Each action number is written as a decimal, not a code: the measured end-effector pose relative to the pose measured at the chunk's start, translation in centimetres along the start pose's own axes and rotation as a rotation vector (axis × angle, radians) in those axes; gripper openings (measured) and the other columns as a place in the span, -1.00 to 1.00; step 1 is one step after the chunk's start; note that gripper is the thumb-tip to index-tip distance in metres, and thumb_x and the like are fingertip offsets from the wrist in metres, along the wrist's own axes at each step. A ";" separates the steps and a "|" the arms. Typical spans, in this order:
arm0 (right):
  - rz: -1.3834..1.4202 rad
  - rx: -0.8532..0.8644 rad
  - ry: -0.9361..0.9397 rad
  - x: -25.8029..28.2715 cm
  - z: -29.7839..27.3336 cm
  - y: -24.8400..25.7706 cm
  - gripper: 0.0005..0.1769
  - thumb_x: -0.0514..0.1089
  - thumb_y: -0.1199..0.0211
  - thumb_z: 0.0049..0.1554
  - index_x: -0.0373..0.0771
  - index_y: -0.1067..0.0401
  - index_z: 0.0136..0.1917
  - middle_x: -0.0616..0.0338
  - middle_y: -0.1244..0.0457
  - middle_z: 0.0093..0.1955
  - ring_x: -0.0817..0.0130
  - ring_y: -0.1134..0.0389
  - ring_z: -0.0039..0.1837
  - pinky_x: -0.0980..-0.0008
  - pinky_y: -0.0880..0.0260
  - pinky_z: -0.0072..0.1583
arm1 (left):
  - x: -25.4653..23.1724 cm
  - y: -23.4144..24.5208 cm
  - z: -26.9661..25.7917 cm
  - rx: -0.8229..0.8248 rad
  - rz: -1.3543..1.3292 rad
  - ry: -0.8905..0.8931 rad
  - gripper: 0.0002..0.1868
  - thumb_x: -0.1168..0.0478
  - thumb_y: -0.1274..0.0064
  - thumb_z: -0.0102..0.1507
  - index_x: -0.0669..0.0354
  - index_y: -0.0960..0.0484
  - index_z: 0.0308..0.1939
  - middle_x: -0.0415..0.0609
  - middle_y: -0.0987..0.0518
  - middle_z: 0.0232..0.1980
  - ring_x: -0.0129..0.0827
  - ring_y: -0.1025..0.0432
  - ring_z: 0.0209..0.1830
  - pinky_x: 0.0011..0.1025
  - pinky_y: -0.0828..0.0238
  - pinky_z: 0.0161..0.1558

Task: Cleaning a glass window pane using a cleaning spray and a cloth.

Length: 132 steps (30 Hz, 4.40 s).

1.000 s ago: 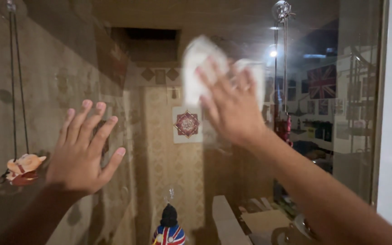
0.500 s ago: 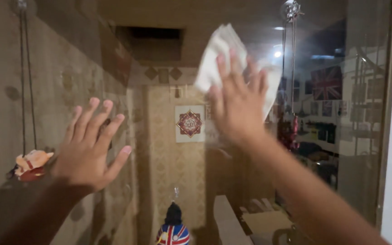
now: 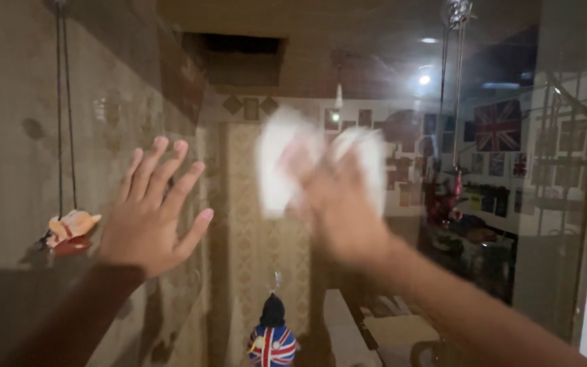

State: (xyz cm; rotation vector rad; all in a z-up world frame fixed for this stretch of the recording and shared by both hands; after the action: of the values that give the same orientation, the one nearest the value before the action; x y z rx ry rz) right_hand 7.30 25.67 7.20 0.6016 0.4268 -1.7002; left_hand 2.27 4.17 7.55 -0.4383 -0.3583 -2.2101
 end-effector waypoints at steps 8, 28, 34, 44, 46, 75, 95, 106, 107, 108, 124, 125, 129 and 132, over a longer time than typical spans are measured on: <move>0.135 0.275 -0.291 -7.9 6.1 2.3 -0.34 0.08 0.04 0.32 -0.01 0.00 0.64 0.14 0.12 0.71 0.05 0.25 0.66 -0.18 0.43 0.60 | 0.3 -0.3 0.0 -0.023 0.023 -0.007 -0.31 -0.09 0.09 0.29 0.23 -0.34 0.41 0.22 -0.17 0.57 0.07 0.06 0.63 0.07 0.26 0.57; -0.231 0.275 0.008 0.3 3.2 -1.8 -0.03 0.10 -0.11 -0.02 -0.14 -0.03 0.62 -0.04 0.09 0.67 -0.30 0.06 0.60 -0.41 0.28 0.49 | -0.4 1.9 0.3 -0.126 -0.062 -0.039 -0.35 -0.07 0.04 0.26 0.26 -0.45 0.32 0.21 -0.28 0.49 0.07 -0.06 0.56 0.09 0.16 0.50; 0.040 0.220 -0.333 -10.7 7.9 1.1 -0.26 0.12 -0.03 0.28 -0.10 0.04 0.63 0.04 0.08 0.63 -0.14 0.01 0.56 -0.20 0.24 0.55 | -0.4 2.7 2.8 -0.122 -0.038 -0.051 -0.40 -0.11 0.00 0.20 0.28 -0.54 0.15 0.25 -0.39 0.33 0.11 -0.17 0.42 0.09 0.03 0.40; 0.126 0.139 0.029 -2.3 5.7 1.6 -0.23 0.09 -0.06 0.27 -0.11 0.05 0.65 0.03 0.12 0.68 -0.08 0.21 0.68 -0.30 0.46 0.57 | -2.1 1.8 10.6 -0.149 -0.098 -0.129 -0.40 -0.13 0.06 0.27 0.29 -0.54 0.16 0.33 -0.36 0.36 0.17 -0.13 0.45 0.07 -0.03 0.39; 0.062 0.215 -0.076 -7.5 7.4 1.0 -0.23 0.11 -0.05 0.26 -0.06 0.06 0.64 0.10 0.12 0.68 0.01 0.21 0.69 -0.27 0.47 0.61 | -2.5 1.2 11.8 -0.156 -0.098 -0.147 -0.39 -0.13 0.09 0.30 0.29 -0.52 0.21 0.35 -0.32 0.42 0.17 -0.09 0.51 0.06 0.02 0.43; 0.041 0.052 0.128 -4.7 0.3 -0.2 -0.38 0.11 -0.05 0.22 -0.05 -0.15 0.50 0.08 0.16 0.72 -0.10 0.25 0.69 -0.30 0.40 0.56 | -2.9 -0.4 12.7 -0.132 -0.051 -0.024 -0.40 -0.14 0.17 0.38 0.17 -0.45 0.35 0.28 -0.22 0.54 0.14 0.03 0.60 0.04 0.24 0.55; 0.090 0.032 -0.351 -11.5 8.4 1.1 -0.29 0.07 0.05 0.31 -0.19 0.05 0.63 -0.16 0.17 0.66 -0.28 0.28 0.65 -0.33 0.44 0.52 | -0.4 2.4 12.5 -0.024 -0.155 -0.105 -0.29 -0.29 0.21 0.38 0.21 -0.51 0.32 0.34 -0.19 0.55 0.15 0.05 0.61 0.05 0.25 0.54; 0.197 0.115 0.021 9.0 7.5 -1.6 -0.26 0.10 0.04 0.25 -0.10 0.03 0.63 0.02 0.18 0.69 -0.20 0.25 0.65 -0.37 0.41 0.50 | 8.9 10.2 4.3 -0.047 -0.052 -0.178 -0.36 -0.25 0.19 0.38 0.16 -0.54 0.26 0.31 -0.17 0.57 0.15 0.05 0.64 0.05 0.23 0.58; 0.122 0.231 -0.110 6.5 8.4 -2.7 -0.27 0.16 0.08 0.25 0.04 0.06 0.64 0.03 0.25 0.71 -0.31 0.38 0.65 -0.37 0.50 0.51 | 10.3 10.4 3.4 -0.049 -0.037 -0.141 -0.36 -0.25 0.21 0.38 0.16 -0.52 0.29 0.30 -0.16 0.58 0.15 0.06 0.64 0.05 0.25 0.58; 0.039 0.341 -0.247 3.6 9.1 -3.7 -0.28 0.21 0.12 0.26 0.18 0.09 0.65 0.05 0.32 0.74 -0.41 0.50 0.64 -0.37 0.58 0.51 | 11.5 10.5 2.7 -0.055 -0.024 -0.108 -0.35 -0.24 0.22 0.39 0.15 -0.50 0.32 0.29 -0.16 0.58 0.14 0.06 0.64 0.04 0.26 0.59; -0.106 0.318 0.035 8.9 14.7 -2.6 -0.24 0.11 0.24 0.26 -0.01 0.29 0.66 0.13 0.37 0.77 0.04 0.49 0.72 -0.18 0.68 0.52 | 20.6 7.7 -4.7 -0.091 0.031 0.038 -0.29 -0.24 0.19 0.33 -0.05 -0.29 0.49 0.22 -0.06 0.61 0.14 0.16 0.64 0.19 0.41 0.53; -0.031 0.463 -0.235 6.4 15.7 -2.3 -0.20 0.16 0.25 0.26 0.07 0.36 0.69 0.21 0.45 0.76 -0.09 0.59 0.66 -0.18 0.73 0.50 | 20.7 7.5 -4.8 -0.099 0.036 0.045 -0.29 -0.24 0.18 0.32 -0.04 -0.29 0.49 0.22 -0.05 0.61 0.14 0.16 0.64 0.19 0.42 0.52; 0.028 0.081 -0.441 3.2 16.4 -0.9 -0.28 0.17 0.30 0.35 -0.04 0.31 0.68 0.13 0.41 0.74 -0.02 0.48 0.69 -0.13 0.62 0.60 | 20.8 7.7 -5.2 -0.127 0.025 0.067 -0.30 -0.23 0.16 0.32 -0.04 -0.32 0.48 0.20 -0.06 0.63 0.10 0.17 0.65 0.19 0.43 0.54; 0.050 0.143 -0.274 11.4 14.3 -1.1 -0.26 0.14 0.27 0.32 -0.11 0.30 0.66 0.00 0.42 0.71 -0.14 0.54 0.67 -0.22 0.67 0.52 | 20.8 7.9 -5.2 -0.138 0.022 0.080 -0.30 -0.24 0.15 0.32 -0.06 -0.34 0.47 0.16 -0.08 0.62 0.07 0.16 0.66 0.18 0.41 0.55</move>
State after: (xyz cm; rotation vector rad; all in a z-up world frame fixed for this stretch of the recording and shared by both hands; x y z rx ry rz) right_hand 2.35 8.64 11.71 0.4690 0.0951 -1.7446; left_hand -4.83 -16.95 12.60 -0.4240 -0.1575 -2.2321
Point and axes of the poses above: each hand's wrist, its own z-axis towards the middle knuckle, its own y-axis out of the back of the hand, x = y × z, the point moved 9 cm from there along z, towards the middle knuckle
